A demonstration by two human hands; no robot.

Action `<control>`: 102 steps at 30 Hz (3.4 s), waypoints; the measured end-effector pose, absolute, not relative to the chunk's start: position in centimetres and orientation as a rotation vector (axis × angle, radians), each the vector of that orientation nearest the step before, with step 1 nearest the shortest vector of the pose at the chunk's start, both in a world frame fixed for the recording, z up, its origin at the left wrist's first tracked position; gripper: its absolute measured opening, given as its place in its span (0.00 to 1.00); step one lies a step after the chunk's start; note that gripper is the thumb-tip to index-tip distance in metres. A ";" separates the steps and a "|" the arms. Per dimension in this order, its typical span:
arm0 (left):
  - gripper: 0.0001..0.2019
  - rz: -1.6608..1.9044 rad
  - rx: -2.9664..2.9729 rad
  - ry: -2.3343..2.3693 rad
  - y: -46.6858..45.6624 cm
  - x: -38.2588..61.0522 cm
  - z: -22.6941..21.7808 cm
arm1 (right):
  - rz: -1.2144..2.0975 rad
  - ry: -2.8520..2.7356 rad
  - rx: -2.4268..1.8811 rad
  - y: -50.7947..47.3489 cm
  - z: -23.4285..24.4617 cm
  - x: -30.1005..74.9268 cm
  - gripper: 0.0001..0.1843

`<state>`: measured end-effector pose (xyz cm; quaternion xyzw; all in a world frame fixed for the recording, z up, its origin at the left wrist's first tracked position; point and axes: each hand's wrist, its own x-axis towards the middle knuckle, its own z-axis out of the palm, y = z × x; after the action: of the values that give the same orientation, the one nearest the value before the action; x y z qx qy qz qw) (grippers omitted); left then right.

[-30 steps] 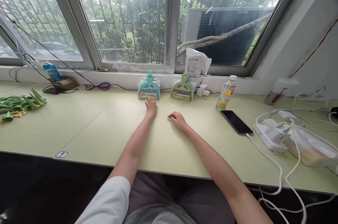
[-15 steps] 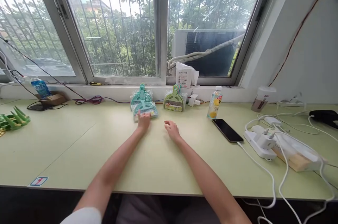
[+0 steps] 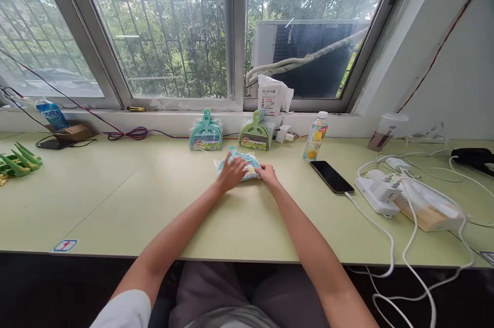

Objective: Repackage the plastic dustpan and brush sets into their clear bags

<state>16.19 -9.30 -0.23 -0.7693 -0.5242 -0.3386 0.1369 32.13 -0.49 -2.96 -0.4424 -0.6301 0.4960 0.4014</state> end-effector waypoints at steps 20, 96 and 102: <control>0.15 -3.131 -1.395 -2.325 -7.8 8.1 -3.0 | 0.302 -2.126 -0.844 -5.0 -1.7 30.0 0.16; 0.23 -2.615 -2.145 -2.123 -8.3 15.0 -2.4 | 0.111 -2.152 -1.232 -6.8 -0.2 29.2 0.19; 0.29 -2.292 -2.323 -2.174 -9.0 15.5 -2.5 | -0.051 -2.228 -1.354 -6.4 0.6 30.4 0.22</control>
<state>15.47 -9.00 -2.55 -0.5480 -0.5129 -0.5407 -0.3798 30.44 -6.39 0.61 -0.5009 -0.8240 -0.0189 0.2639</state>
